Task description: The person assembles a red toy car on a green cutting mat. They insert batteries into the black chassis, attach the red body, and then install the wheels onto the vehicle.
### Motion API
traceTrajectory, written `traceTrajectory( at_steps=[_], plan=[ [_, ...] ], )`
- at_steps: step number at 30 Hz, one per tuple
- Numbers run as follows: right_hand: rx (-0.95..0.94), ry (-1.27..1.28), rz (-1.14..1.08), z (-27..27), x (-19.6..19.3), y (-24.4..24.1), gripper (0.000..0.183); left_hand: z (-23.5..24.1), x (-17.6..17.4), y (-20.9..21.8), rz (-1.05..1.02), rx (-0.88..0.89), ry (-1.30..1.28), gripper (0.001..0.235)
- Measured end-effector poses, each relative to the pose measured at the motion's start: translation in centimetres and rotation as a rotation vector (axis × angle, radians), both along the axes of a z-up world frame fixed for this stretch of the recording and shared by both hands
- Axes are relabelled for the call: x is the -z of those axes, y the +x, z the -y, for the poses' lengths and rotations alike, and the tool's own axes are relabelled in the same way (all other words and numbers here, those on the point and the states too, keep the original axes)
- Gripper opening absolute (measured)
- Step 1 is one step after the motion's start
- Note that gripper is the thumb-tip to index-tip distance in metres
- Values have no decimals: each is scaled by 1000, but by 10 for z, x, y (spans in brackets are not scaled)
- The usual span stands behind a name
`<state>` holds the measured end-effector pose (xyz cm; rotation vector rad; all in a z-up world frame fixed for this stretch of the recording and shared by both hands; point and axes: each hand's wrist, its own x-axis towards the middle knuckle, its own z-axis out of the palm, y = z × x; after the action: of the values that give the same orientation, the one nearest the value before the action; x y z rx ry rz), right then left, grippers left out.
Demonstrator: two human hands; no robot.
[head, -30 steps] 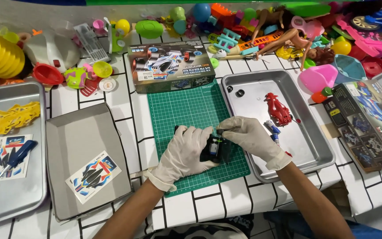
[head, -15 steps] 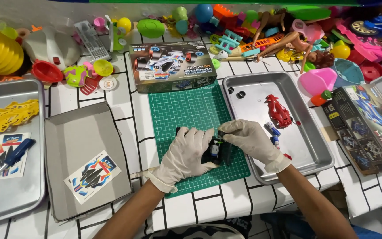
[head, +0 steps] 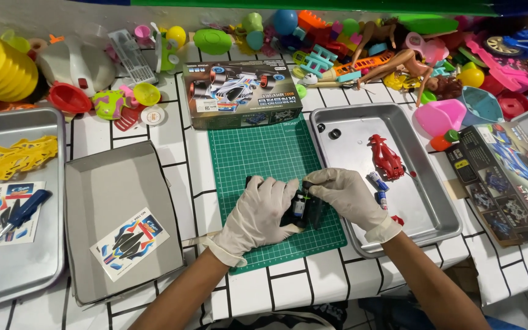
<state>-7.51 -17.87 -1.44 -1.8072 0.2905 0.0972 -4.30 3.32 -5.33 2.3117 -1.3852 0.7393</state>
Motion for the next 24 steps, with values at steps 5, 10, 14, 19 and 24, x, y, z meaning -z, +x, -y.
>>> traceTrajectory(
  at_steps=[5, 10, 14, 19, 24],
  plan=[
    [10, 31, 59, 0, 1, -1, 21, -2, -1, -1, 7, 11, -14, 85],
    [21, 49, 83, -1, 2, -4, 20, -1, 6, 1, 13, 3, -16, 90],
    [15, 65, 89, 2, 7, -3, 20, 1, 12, 2, 21, -5, -12, 96],
    [15, 13, 74, 2, 8, -1, 21, 2, 12, 3, 25, -3, -22, 93],
    [8, -24, 72, 1, 9, -2, 19, 3, 14, 2, 31, -15, 1, 100]
  ],
)
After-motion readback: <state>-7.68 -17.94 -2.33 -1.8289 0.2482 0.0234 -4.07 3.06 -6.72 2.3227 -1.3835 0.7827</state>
